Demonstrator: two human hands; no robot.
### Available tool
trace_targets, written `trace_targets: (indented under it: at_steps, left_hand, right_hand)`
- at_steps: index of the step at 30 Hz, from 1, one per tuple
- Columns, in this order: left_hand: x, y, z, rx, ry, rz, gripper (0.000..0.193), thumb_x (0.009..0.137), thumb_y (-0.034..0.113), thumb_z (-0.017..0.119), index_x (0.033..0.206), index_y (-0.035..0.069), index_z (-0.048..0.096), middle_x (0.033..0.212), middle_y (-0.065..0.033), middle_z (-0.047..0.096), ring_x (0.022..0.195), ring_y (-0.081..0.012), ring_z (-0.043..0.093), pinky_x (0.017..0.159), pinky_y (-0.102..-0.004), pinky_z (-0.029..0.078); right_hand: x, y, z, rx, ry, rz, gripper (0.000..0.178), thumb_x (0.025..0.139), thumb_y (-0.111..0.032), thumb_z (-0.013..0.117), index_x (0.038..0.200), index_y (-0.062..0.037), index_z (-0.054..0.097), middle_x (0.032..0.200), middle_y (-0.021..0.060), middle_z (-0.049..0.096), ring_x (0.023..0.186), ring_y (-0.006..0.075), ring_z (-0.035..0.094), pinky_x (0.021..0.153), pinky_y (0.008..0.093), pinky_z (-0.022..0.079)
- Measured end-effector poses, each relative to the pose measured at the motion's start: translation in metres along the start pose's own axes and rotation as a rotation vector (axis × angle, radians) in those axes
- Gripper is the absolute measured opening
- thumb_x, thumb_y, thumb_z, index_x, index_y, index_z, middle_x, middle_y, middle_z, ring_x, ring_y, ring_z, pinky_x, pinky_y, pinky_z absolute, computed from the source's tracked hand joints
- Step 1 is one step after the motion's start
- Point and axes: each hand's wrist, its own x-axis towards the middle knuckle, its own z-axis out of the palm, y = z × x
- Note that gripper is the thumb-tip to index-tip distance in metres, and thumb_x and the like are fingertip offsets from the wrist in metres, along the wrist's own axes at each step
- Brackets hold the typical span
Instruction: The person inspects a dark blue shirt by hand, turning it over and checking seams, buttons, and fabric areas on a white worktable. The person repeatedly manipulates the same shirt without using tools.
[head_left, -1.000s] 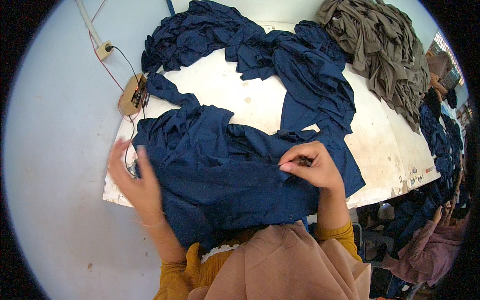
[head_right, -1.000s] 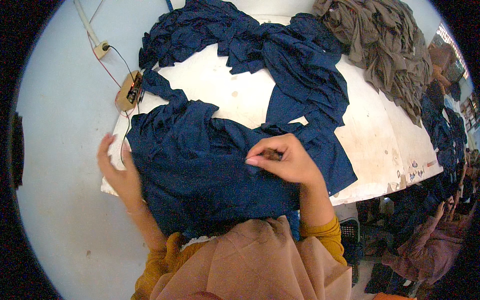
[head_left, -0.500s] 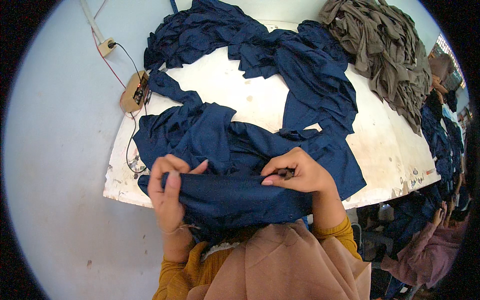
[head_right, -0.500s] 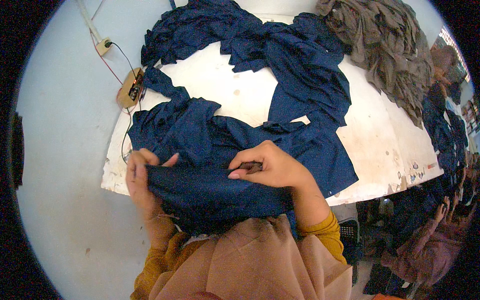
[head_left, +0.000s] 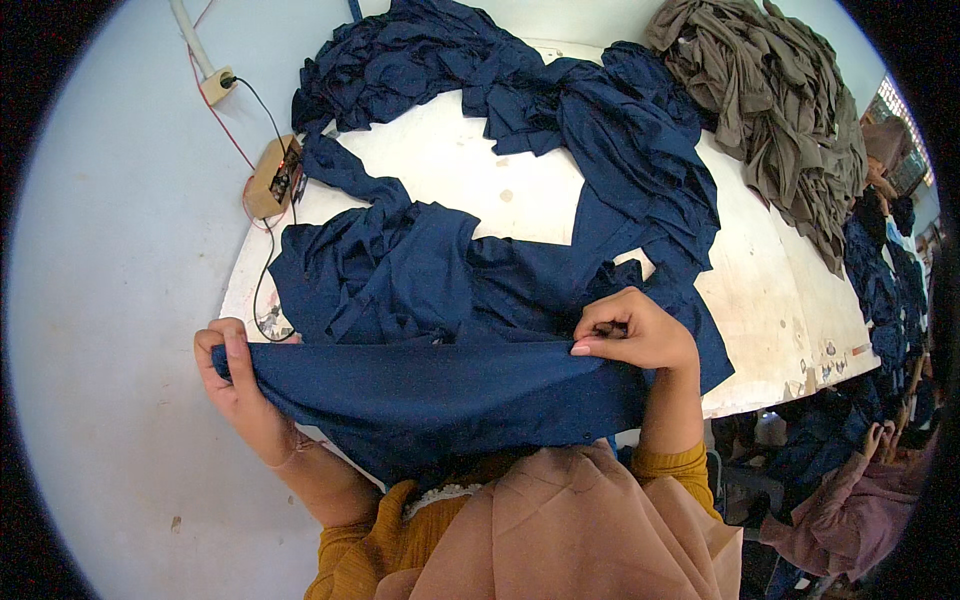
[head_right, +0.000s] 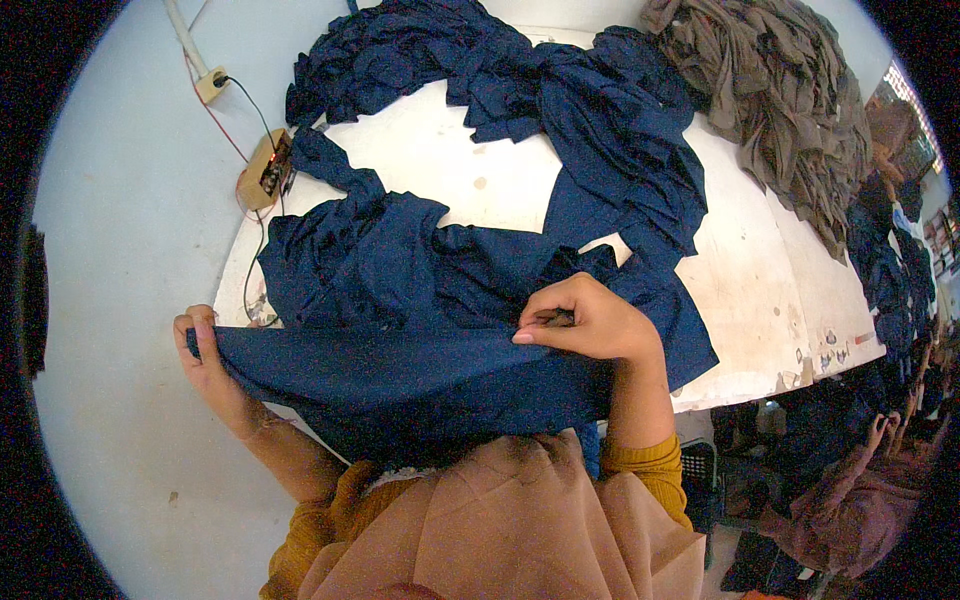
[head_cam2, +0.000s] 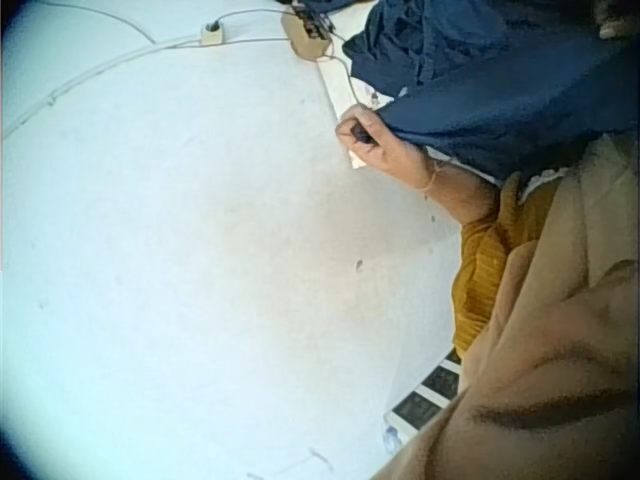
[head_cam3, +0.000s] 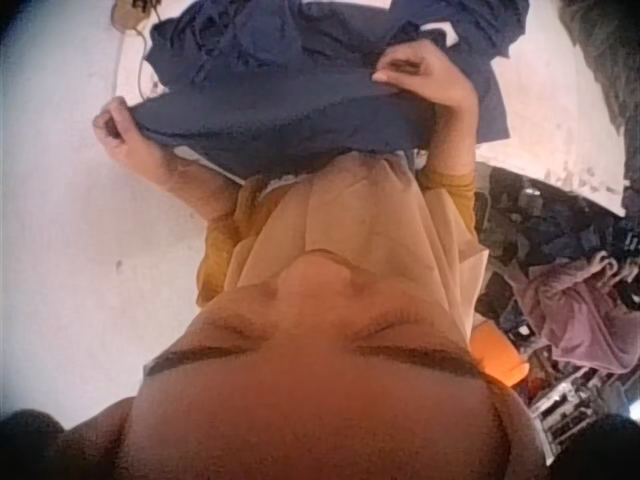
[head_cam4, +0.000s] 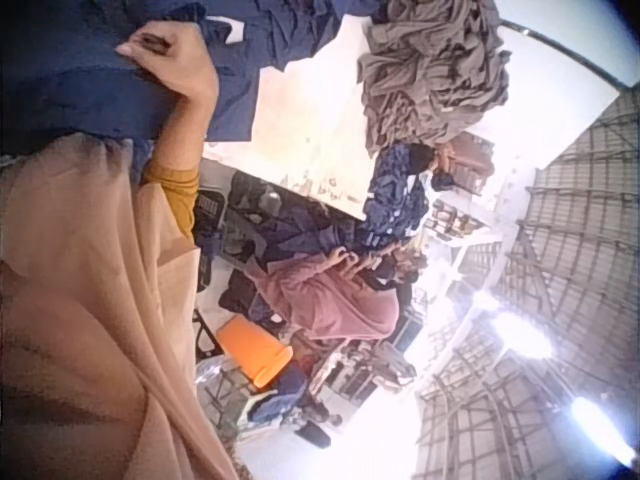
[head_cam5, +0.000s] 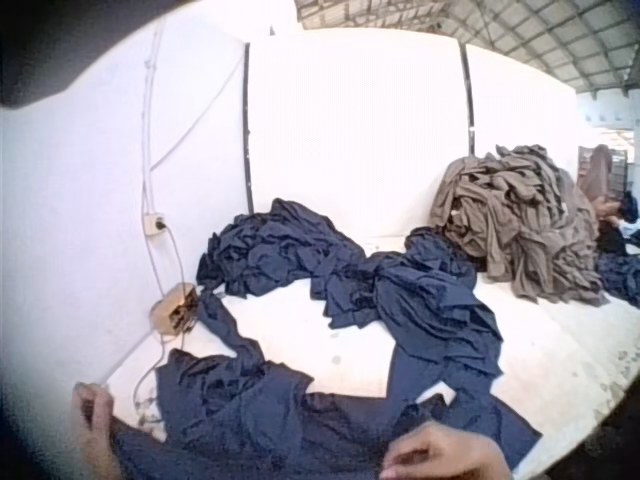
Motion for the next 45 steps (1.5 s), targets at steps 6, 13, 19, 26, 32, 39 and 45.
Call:
trace_targets:
  at_steps: [6,13,19,26,32,39,45]
  left_hand:
    - [0.013,-0.015,-0.014,0.139,0.151,-0.002,0.012,0.1,0.015,0.06,0.098,0.006,0.053,0.097,-0.0029,0.055,0.091,-0.0115,0.049,0.09,-0.0239,0.038]
    - [0.002,-0.02,0.035,0.818,0.058,0.576,0.033,0.093,0.02,0.067,0.12,0.003,0.058,0.13,-0.0199,0.056,0.128,-0.0351,0.048,0.109,-0.0451,0.035]
    - [-0.067,-0.01,0.098,0.295,-1.149,0.303,0.047,0.093,0.03,0.066,0.129,0.003,0.053,0.133,-0.0145,0.055,0.132,-0.0327,0.048,0.114,-0.0512,0.029]
    - [-0.077,-0.031,0.095,-0.196,-0.969,-0.355,0.026,0.103,0.016,0.043,0.106,-0.003,0.061,0.107,-0.01,0.067,0.096,-0.0134,0.057,0.092,-0.0264,0.043]
    - [-0.076,-0.038,0.092,-0.214,-0.852,-0.457,0.034,0.101,0.028,0.042,0.095,0.0,0.06,0.107,-0.0109,0.068,0.095,-0.0142,0.059,0.091,-0.0284,0.045]
    - [-0.079,-0.03,0.096,-0.119,-0.885,-0.254,0.014,0.086,0.004,0.074,0.087,0.001,0.06,0.101,-0.0089,0.072,0.089,-0.0074,0.06,0.08,-0.0233,0.048]
    - [-0.08,-0.029,0.096,-0.077,-0.845,-0.19,0.023,0.077,0.003,0.084,0.087,0.002,0.062,0.094,-0.0084,0.075,0.083,-0.0071,0.064,0.078,-0.0214,0.049]
  right_hand:
    - [-0.006,0.008,-0.012,-0.059,-0.044,0.064,0.015,0.087,-0.012,0.074,0.088,0.0018,0.069,0.075,0.0043,0.064,0.068,0.008,0.055,0.06,0.0251,0.042]
    - [0.005,0.002,0.0,-0.008,0.061,-0.053,0.01,0.088,-0.007,0.071,0.092,0.0019,0.069,0.08,0.0057,0.066,0.071,0.0083,0.057,0.06,0.025,0.043]
    - [0.019,-0.014,0.027,0.068,0.112,-0.082,0.005,0.089,-0.002,0.068,0.092,0.0018,0.068,0.081,0.0055,0.066,0.075,0.0086,0.06,0.066,0.0237,0.047]
    - [0.008,-0.005,0.023,0.06,0.454,0.061,0.006,0.093,-0.006,0.062,0.092,0.0002,0.063,0.081,0.0045,0.065,0.076,0.0096,0.057,0.069,0.026,0.046]
    - [0.008,-0.015,0.035,0.138,0.528,-0.07,0.014,0.093,-0.005,0.064,0.105,-0.0015,0.068,0.097,0.007,0.067,0.087,0.0105,0.062,0.075,0.0237,0.047]
    - [0.016,-0.025,0.05,0.025,0.363,-0.128,0.009,0.082,-0.003,0.075,0.091,-0.0041,0.072,0.089,0.0033,0.066,0.069,0.0085,0.053,0.062,0.0233,0.039]
    - [0.012,-0.032,0.049,0.095,0.446,-0.046,0.006,0.085,-0.005,0.073,0.087,-0.0029,0.068,0.086,0.0056,0.063,0.073,0.0108,0.056,0.065,0.0253,0.044]
